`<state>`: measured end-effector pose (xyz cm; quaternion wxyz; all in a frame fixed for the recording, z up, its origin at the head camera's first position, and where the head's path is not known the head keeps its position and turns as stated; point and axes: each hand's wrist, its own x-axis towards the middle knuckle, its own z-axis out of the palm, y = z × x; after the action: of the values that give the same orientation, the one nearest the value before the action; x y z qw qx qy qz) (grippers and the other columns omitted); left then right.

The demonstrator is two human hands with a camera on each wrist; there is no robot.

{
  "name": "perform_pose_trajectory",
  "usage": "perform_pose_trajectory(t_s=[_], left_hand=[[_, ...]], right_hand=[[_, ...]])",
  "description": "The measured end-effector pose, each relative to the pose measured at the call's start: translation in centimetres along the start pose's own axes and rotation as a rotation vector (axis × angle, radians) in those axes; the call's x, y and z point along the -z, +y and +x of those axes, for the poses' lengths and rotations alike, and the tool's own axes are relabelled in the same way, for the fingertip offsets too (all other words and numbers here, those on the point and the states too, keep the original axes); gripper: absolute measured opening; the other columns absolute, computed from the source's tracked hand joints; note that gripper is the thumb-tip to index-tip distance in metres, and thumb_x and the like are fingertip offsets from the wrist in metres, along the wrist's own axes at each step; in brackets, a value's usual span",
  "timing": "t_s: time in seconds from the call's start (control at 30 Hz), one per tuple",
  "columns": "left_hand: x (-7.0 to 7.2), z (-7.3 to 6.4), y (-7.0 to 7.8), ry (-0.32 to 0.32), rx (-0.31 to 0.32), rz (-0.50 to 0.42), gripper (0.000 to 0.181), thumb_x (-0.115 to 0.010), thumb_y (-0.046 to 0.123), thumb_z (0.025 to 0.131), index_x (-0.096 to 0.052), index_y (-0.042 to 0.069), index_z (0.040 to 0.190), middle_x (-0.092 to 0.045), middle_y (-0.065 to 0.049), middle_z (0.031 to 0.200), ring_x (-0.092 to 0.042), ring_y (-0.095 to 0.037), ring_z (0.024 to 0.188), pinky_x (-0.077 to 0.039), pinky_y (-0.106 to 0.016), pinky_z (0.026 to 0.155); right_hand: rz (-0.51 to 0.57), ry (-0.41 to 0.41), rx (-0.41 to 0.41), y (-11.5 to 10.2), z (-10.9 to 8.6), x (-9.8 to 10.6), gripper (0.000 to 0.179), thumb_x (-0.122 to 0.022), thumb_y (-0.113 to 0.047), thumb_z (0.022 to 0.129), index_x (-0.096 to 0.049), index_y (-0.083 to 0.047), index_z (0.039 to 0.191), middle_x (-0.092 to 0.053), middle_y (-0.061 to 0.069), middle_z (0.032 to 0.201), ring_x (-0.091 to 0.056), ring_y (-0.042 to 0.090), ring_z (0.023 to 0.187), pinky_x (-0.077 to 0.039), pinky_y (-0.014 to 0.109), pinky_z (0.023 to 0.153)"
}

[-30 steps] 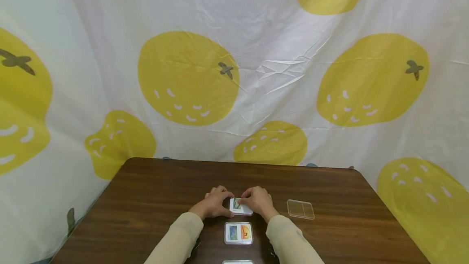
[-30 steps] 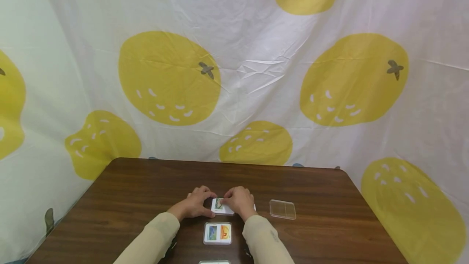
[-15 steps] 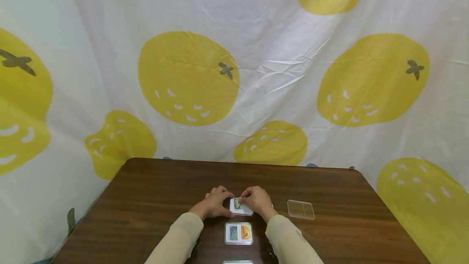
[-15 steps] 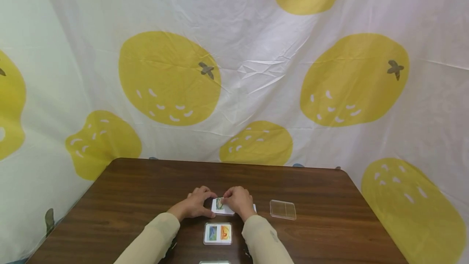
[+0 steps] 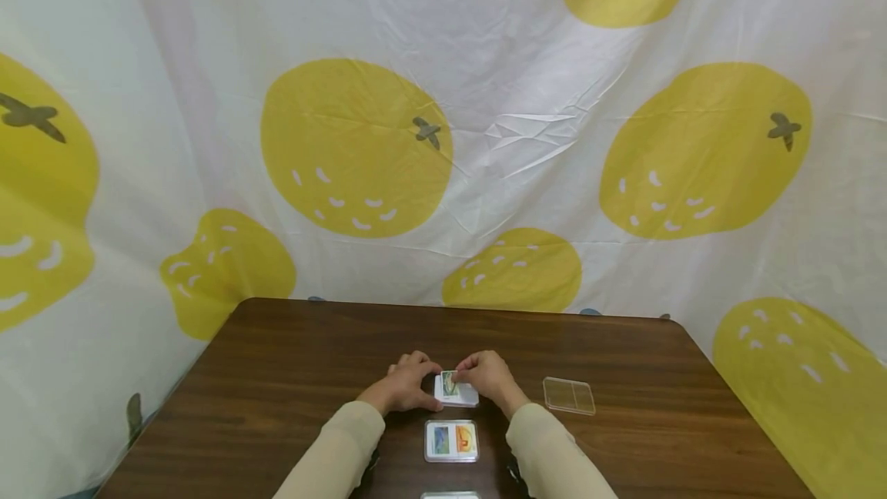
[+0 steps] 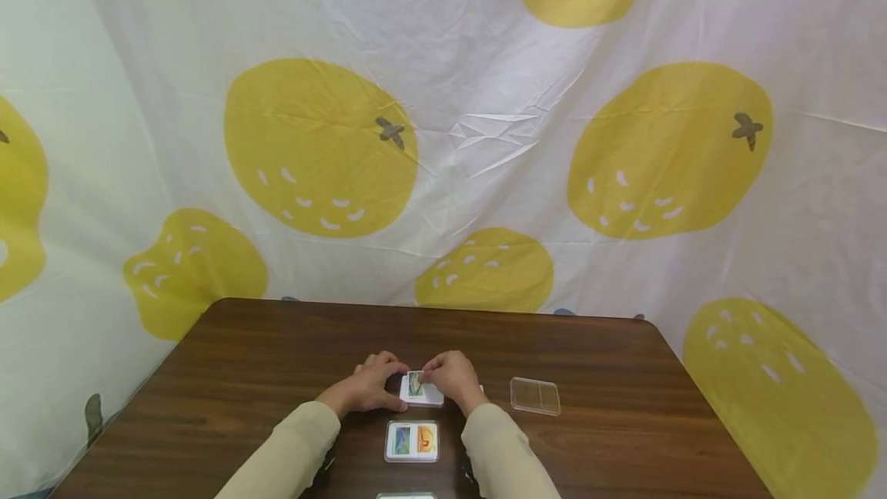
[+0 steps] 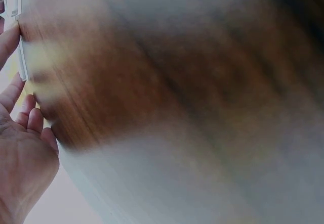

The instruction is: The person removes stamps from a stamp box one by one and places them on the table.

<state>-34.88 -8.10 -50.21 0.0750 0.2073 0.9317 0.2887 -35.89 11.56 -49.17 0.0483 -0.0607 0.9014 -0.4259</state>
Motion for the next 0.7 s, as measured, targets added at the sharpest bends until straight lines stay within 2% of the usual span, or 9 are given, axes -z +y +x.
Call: perform_pose_trajectory(t_s=[0.5,0.7], left_hand=[[0.2,-0.2,0.2,-0.013,0.013,-0.003,0.056,-0.084,0.03,0.079,-0.063,0.012,0.127,-0.048,-0.009,0.127,-0.041,-0.033,0.119,-0.033,-0.053,0.098],[0.2,-0.1,0.3,-0.023,0.025,0.0,0.056,-0.083,0.032,0.08,-0.063,0.014,0.128,-0.047,-0.01,0.13,-0.04,-0.033,0.121,-0.032,-0.053,0.1]], right_hand=[[0.1,-0.048,-0.007,0.1,0.0,1.0,0.013,-0.079,-0.015,0.083,-0.076,-0.003,0.085,-0.069,0.002,0.091,-0.056,0.018,0.083,-0.044,0.033,0.075],[0.132,-0.075,-0.035,0.4,0.1,1.4,0.013,-0.079,-0.017,0.084,-0.076,-0.005,0.087,-0.07,0.003,0.095,-0.058,0.019,0.088,-0.046,0.04,0.083]])
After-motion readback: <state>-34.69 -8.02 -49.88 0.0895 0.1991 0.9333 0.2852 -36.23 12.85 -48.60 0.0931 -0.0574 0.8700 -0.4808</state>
